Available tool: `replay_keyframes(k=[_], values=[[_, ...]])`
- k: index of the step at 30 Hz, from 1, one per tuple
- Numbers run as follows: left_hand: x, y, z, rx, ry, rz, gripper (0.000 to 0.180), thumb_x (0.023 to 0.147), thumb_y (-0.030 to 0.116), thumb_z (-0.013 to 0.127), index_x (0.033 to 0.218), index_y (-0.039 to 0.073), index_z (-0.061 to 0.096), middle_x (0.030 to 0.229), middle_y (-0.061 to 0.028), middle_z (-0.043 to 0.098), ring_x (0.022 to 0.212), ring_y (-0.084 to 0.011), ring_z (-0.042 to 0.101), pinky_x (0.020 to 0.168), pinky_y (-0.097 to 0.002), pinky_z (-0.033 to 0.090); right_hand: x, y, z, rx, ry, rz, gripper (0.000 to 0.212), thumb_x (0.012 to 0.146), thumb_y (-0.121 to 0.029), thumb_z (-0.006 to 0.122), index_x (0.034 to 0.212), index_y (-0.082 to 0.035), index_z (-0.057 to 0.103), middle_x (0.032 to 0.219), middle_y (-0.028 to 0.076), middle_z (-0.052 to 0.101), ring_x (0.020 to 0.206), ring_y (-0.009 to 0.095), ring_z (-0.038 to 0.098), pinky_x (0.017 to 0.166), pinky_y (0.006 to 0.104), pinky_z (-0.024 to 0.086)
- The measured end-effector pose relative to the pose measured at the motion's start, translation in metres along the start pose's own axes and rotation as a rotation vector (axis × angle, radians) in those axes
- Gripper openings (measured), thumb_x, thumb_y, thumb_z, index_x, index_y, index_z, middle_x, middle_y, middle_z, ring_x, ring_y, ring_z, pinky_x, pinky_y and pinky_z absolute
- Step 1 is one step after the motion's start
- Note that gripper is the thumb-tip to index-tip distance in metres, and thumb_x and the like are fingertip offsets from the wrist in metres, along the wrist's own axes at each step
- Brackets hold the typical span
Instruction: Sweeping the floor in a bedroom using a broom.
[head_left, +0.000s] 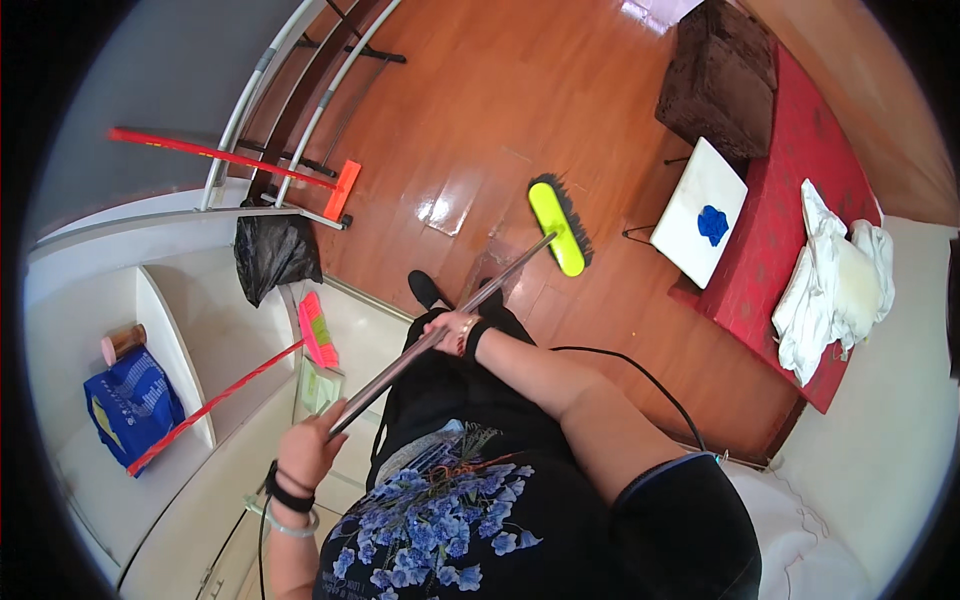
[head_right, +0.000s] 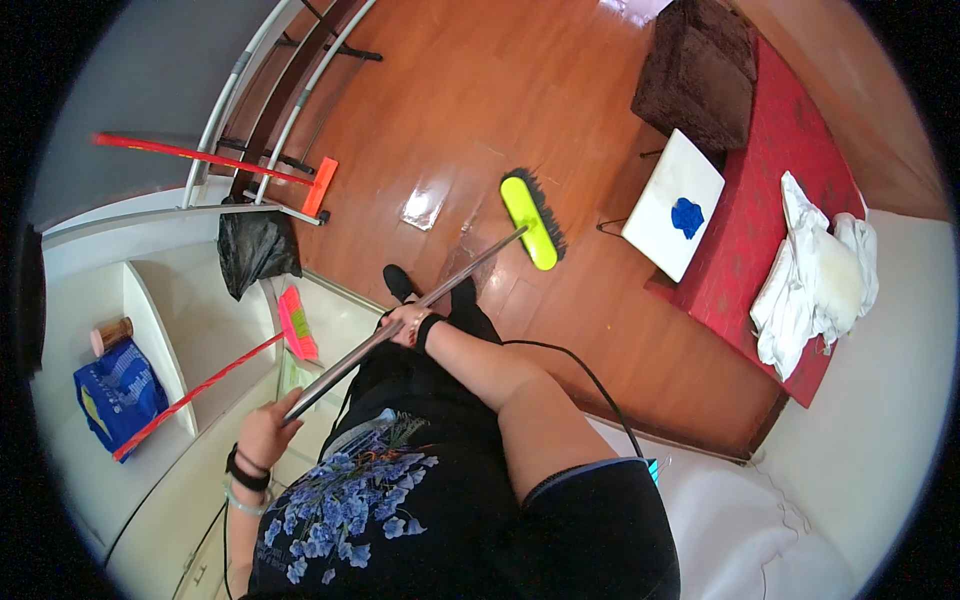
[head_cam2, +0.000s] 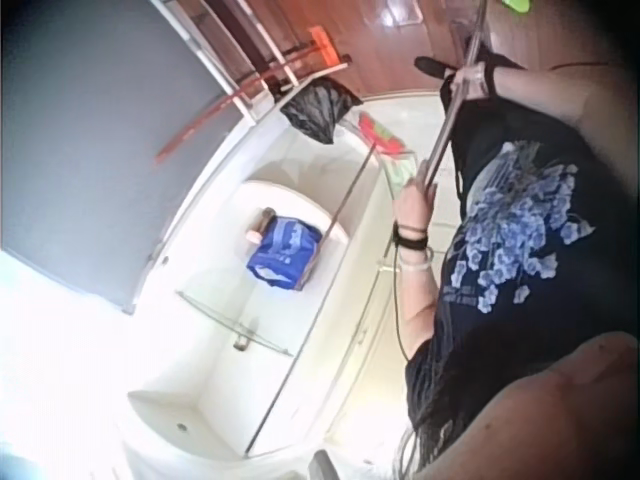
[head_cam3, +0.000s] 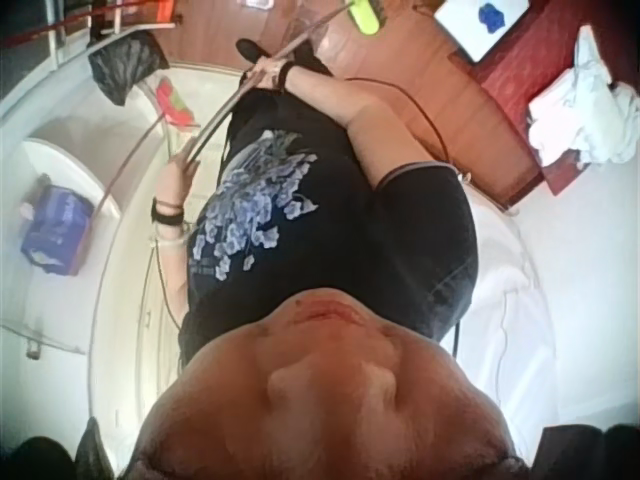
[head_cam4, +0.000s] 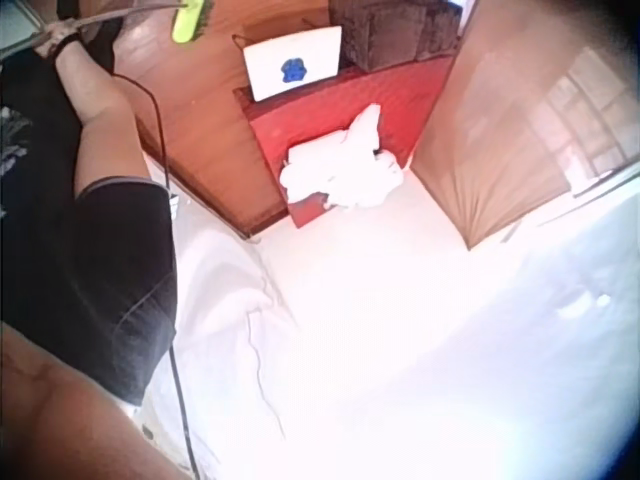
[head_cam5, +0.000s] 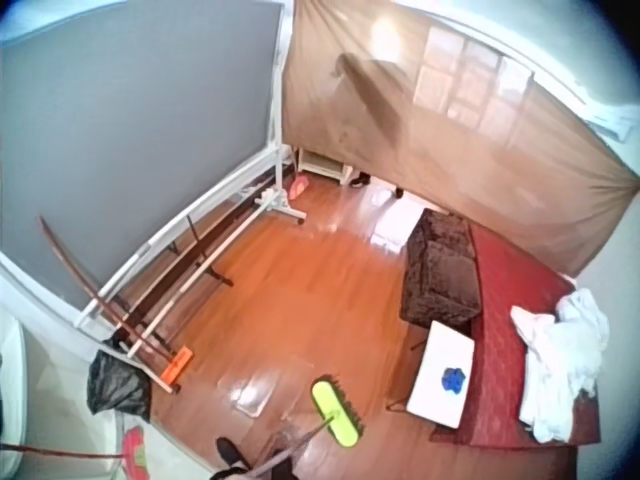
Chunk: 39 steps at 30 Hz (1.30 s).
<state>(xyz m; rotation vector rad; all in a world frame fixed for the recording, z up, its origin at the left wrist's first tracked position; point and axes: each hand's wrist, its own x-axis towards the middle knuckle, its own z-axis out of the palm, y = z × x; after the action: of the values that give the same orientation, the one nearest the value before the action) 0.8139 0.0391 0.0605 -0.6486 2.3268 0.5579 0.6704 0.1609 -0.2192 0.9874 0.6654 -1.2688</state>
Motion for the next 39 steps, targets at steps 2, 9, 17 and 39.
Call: replay_keyframes(k=[2, 9, 17, 39], values=[[-0.025, 0.008, -0.017, 0.014, 0.039, -0.061, 0.044, 0.062, 0.014, 0.061, 0.104, 0.013, 0.048, 0.066, -0.0123, 0.053, 0.062, -0.0284, 0.053, 0.054, -0.0354, 0.042, -0.012, 0.015, 0.020, 0.036, 0.090, 0.129, 0.018, 0.068, 0.008, 0.043, 0.082, 0.001, 0.034, 0.070, 0.012, 0.045, 0.067, 0.026, 0.051, 0.071, 0.0442, 0.043], [-0.047, 0.047, -0.043, -0.012, 0.113, -0.193, 0.040, 0.060, 0.010, 0.062, 0.098, 0.009, 0.052, 0.067, -0.0144, 0.054, 0.062, -0.0310, 0.052, 0.054, -0.0356, 0.041, -0.012, 0.017, 0.026, 0.016, -0.135, 0.349, 0.024, 0.070, 0.005, 0.042, 0.091, 0.001, 0.033, 0.084, 0.014, 0.046, 0.081, 0.027, 0.049, 0.076, 0.0457, 0.038], [0.020, 0.035, -0.035, -0.117, 0.115, 0.007, 0.036, 0.064, 0.015, 0.059, 0.098, 0.009, 0.050, 0.066, -0.0160, 0.053, 0.062, -0.0319, 0.052, 0.054, -0.0376, 0.041, -0.006, -0.036, 0.006, 0.102, -0.112, 0.047, 0.015, 0.072, 0.003, 0.046, 0.084, 0.002, 0.038, 0.083, 0.014, 0.045, 0.078, 0.025, 0.049, 0.075, 0.0396, 0.041], [0.173, -0.152, -0.160, -0.512, 0.376, 0.307, 0.034, 0.073, 0.029, 0.055, 0.093, 0.001, 0.053, 0.068, -0.0087, 0.055, 0.055, -0.0158, 0.053, 0.050, -0.0264, 0.044, 0.054, -0.103, 0.085, 0.157, 0.145, -0.238, 0.014, 0.066, -0.001, 0.048, 0.080, 0.003, 0.046, 0.082, 0.015, 0.053, 0.077, 0.027, 0.051, 0.075, 0.0381, 0.043]])
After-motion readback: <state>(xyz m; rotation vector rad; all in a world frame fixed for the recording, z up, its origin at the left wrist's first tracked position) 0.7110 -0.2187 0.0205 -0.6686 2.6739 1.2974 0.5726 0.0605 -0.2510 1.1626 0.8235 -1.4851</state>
